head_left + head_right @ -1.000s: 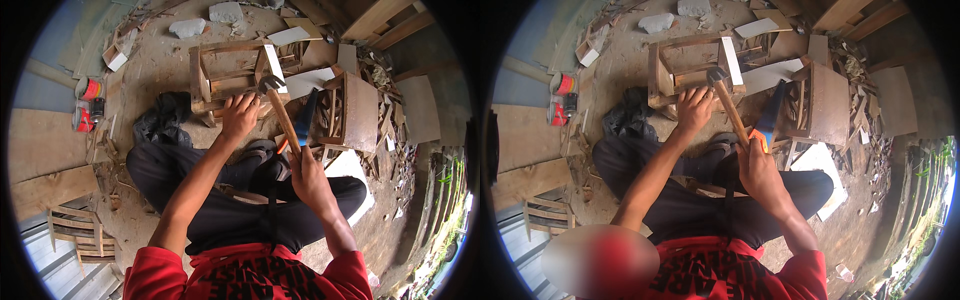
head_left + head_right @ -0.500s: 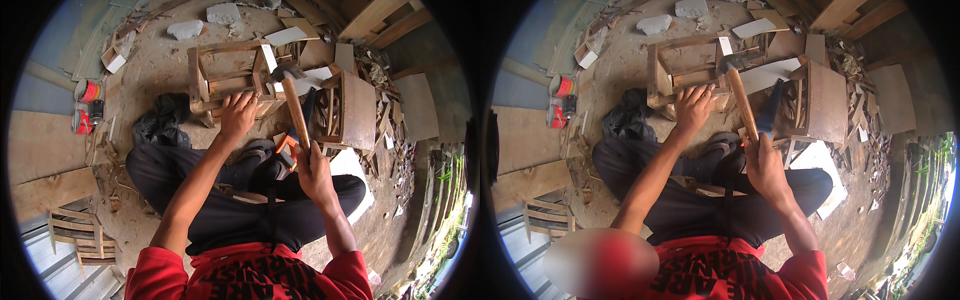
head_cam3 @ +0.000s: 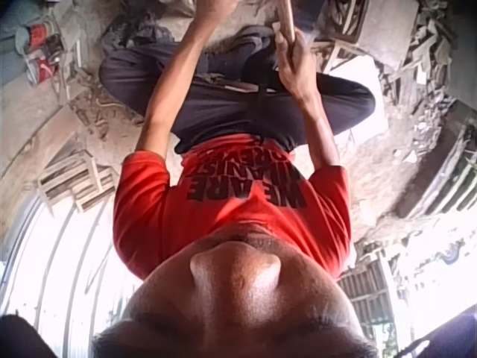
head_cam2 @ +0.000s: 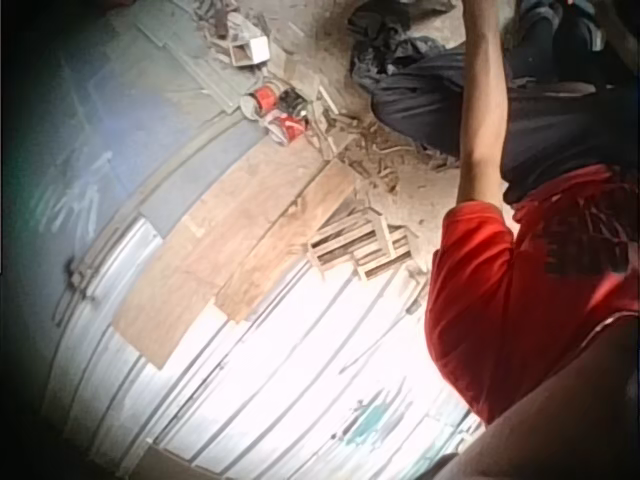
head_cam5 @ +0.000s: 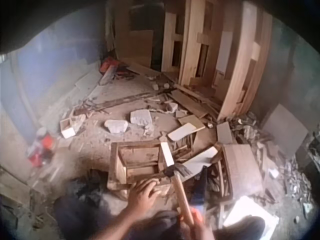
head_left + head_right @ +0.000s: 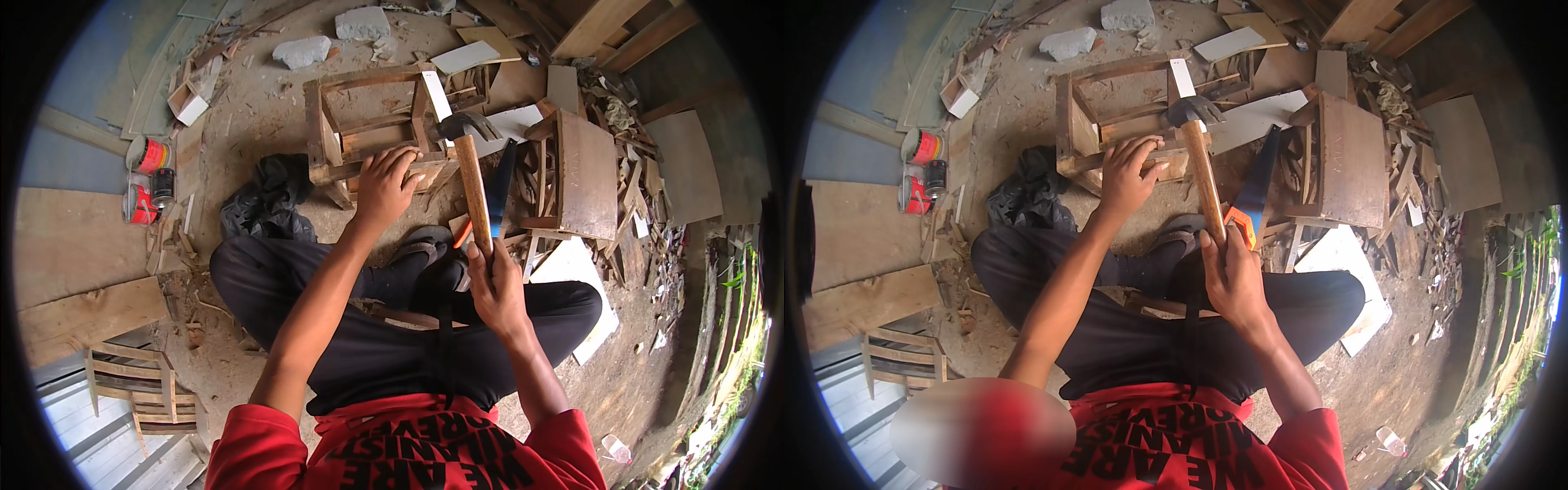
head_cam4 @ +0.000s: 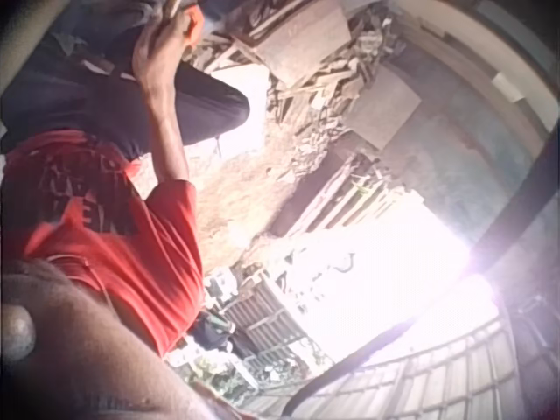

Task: The person assembles a wooden frame by hand, aligning pieces and securing them with nails using a hammer. They adjust the frame and hammer nails into place while sitting on the floor.

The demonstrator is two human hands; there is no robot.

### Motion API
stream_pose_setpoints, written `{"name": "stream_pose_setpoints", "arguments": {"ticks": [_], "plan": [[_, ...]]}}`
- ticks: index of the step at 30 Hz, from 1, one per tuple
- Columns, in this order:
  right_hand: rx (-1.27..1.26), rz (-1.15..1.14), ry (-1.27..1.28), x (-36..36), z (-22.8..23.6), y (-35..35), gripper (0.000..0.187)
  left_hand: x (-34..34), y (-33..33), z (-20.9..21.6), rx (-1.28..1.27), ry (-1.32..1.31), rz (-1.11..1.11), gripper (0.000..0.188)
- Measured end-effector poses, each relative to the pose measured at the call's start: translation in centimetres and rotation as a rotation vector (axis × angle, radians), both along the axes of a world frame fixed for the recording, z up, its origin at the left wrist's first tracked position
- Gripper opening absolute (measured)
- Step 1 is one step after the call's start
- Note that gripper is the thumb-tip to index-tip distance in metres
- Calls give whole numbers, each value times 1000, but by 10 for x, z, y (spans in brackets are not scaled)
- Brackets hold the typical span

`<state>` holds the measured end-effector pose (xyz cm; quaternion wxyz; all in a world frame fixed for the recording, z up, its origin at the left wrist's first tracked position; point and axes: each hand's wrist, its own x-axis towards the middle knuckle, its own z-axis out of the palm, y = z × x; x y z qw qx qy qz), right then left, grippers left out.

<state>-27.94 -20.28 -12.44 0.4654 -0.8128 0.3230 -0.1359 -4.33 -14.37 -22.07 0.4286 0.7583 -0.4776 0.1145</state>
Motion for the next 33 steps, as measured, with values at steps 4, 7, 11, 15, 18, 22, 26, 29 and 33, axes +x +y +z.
{"name": "stream_pose_setpoints", "arguments": {"ticks": [4,7,11,15,18,22,26,29,33], "plan": [[-36,5,-29,2,3,0,25,1,-6,-7,-35,-63,46,20],[20,1,44,4,4,0,23,0,-7,-10,-50,-94,71,17],[-135,31,-72,7,-10,-1,24,1,-9,-14,-107,-130,55,22],[-247,82,-42,9,-3,-8,21,2,-8,-17,-103,-145,78,20],[-191,68,-95,15,18,-6,21,-1,-7,-12,-64,-100,69,19],[-213,112,-9,16,21,-11,20,2,-8,-14,-65,-129,57,23],[-239,154,104,12,26,-19,22,2,-7,-14,-102,-136,54,23],[-164,105,29,10,29,-18,23,2,-7,-15,-77,-129,64,23],[-197,81,-69,15,24,-9,22,0,-10,-14,-92,-119,46,22]]}}
